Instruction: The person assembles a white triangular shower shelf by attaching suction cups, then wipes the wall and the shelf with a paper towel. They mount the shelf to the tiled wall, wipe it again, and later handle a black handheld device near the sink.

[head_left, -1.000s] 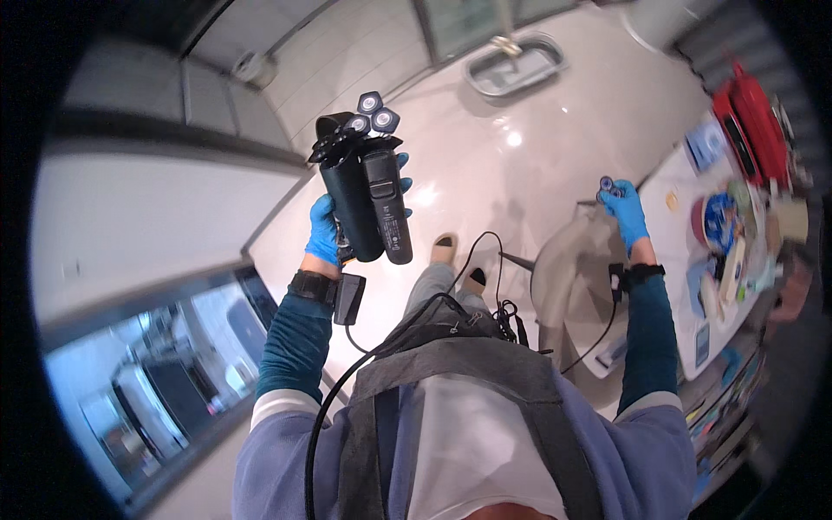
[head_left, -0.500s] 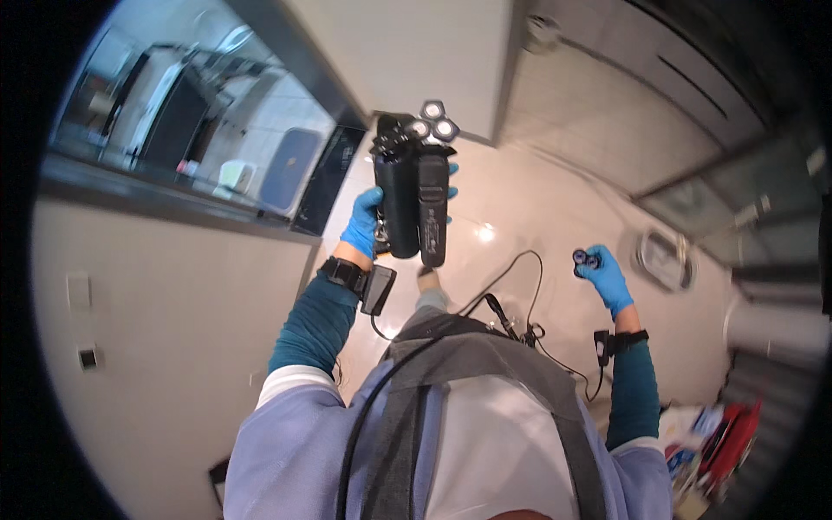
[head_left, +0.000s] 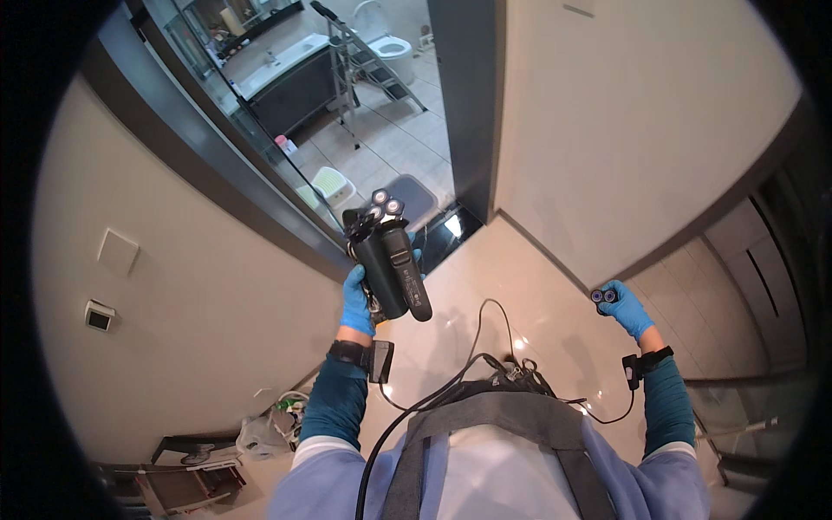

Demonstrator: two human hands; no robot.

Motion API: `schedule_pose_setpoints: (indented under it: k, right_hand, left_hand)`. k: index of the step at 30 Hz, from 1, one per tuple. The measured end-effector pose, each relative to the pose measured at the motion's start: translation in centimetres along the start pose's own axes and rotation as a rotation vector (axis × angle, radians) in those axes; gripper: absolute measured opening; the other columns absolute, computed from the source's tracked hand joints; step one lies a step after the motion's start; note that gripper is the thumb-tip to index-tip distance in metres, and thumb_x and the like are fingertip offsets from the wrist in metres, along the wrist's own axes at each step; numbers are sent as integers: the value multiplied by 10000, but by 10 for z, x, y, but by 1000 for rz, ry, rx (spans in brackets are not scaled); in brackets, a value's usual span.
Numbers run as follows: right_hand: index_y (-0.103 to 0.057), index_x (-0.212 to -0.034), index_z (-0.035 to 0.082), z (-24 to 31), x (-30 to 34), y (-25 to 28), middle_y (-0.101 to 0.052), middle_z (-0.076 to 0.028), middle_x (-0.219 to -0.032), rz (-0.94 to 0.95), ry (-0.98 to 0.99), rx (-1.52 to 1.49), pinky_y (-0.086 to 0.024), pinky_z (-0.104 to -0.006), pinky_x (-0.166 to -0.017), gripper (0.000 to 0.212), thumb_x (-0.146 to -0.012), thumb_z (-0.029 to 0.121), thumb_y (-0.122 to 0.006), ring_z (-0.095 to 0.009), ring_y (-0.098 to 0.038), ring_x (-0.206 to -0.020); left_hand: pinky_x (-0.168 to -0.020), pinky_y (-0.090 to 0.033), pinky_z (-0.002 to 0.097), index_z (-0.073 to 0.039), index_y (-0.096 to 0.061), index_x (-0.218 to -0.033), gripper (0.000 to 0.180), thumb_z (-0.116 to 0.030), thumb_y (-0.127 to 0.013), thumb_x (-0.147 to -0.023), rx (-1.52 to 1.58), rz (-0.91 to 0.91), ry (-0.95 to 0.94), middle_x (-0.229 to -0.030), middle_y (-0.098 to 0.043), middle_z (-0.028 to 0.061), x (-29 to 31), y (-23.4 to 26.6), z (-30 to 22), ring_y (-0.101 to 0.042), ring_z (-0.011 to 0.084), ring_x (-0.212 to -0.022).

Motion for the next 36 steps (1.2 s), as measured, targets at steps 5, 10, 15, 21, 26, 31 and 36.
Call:
schedule_pose_setpoints:
  k: [5,10,15,21,26,31,36]
  right_hand:
    - [-574,-963,64,51,-103,1,-616,-25,-836,151,27,70,-501,-260,-668,289,-706,54,-705,-109,-572,-741]
    - [-588,-1006,70,127,-212,-24,-636,-73,-873,248,142,277,-498,-310,-749,330,-714,149,-719,-163,-598,-796]
    - [-575,-1052,66,228,-328,-102,-635,-110,-919,490,400,310,-481,-347,-786,365,-742,215,-695,-215,-601,-847]
    - [-554,-1011,43,352,-411,-218,-632,-163,-872,702,693,513,-489,-379,-710,310,-782,219,-666,-350,-603,-792]
    - [-566,-1051,90,429,-476,-317,-646,-167,-945,809,811,597,-492,-391,-751,321,-749,125,-670,-348,-627,-888]
    - [-576,-979,76,482,-556,-365,-649,-176,-894,754,896,796,-485,-439,-703,263,-857,305,-622,-392,-612,-842]
    - [-587,-980,66,548,-642,-379,-658,-181,-896,735,825,756,-497,-420,-721,246,-810,228,-662,-364,-635,-845]
  left_hand:
    - [-1050,-376,557,-72,-270,-1449,901,-466,-672,-746,-65,-105,-211,-1433,-378,162,-24,37,-36,-464,346,-1243]
    - [-1067,-363,523,-28,-320,-1420,806,-324,-671,-759,76,-347,-348,-1440,-365,195,-67,62,-82,-419,398,-1268]
    - [-1044,-394,525,-74,-326,-1429,827,-429,-658,-760,-103,-200,-402,-1411,-412,171,-132,61,-120,-463,363,-1242]
    - [-1036,-413,496,-67,-296,-1436,866,-400,-697,-745,-74,-373,-500,-1434,-377,176,-166,112,-170,-455,345,-1252]
    - [-1029,-423,508,-99,-224,-1469,938,-481,-682,-745,-85,-340,-532,-1472,-315,165,-216,106,-224,-446,326,-1265]
    - [-1049,-404,489,-108,-182,-1481,980,-573,-641,-751,-133,-194,-574,-1485,-285,170,-289,127,-292,-414,317,-1291]
    - [-1046,-397,506,-103,-179,-1483,973,-569,-637,-762,-74,-74,-571,-1495,-265,165,-368,158,-374,-383,341,-1312]
Point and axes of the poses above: each hand's wrist, its own x-axis away from the middle knuckle, its own y-axis out of the back of the hand, z = x × y, the point moved 4 cm from there along -x, towards the middle knuckle
